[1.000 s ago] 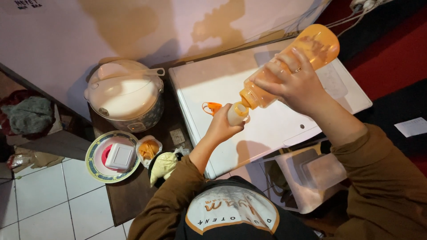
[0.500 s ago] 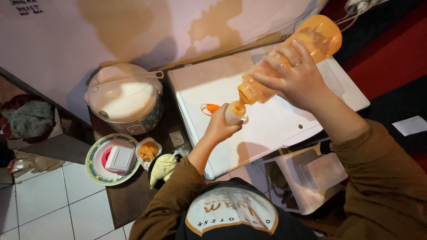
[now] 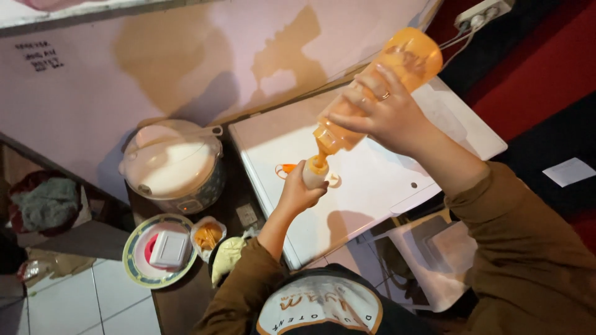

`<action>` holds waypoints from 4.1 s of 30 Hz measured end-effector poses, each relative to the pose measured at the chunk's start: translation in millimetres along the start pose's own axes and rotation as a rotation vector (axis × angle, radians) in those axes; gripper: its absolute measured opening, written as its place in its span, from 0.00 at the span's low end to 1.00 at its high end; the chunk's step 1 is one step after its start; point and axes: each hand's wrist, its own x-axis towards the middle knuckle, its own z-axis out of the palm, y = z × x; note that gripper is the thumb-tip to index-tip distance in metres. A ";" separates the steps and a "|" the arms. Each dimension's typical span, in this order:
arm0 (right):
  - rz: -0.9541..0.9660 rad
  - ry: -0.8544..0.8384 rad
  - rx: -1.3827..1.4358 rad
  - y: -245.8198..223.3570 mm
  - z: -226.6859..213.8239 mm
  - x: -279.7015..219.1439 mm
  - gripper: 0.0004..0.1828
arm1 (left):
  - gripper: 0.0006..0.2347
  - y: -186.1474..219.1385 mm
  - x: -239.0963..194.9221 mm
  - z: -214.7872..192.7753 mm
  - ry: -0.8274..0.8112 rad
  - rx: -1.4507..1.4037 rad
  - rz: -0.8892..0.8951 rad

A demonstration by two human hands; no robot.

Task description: Refilling a squeeze bottle with sauce and organizing kitchen equipment.

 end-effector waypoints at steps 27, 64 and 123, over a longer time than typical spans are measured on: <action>0.019 0.207 -0.008 10.2 21.2 23.0 0.26 | 0.23 -40.7 28.5 -11.1 0.088 0.055 0.175; -0.082 0.213 -0.116 32.6 9.5 36.4 0.23 | 0.21 -62.6 51.8 -3.0 0.083 0.012 0.227; -0.272 0.153 -0.245 46.0 -24.6 55.5 0.28 | 0.18 -10.2 36.5 -11.5 -0.063 -0.029 0.152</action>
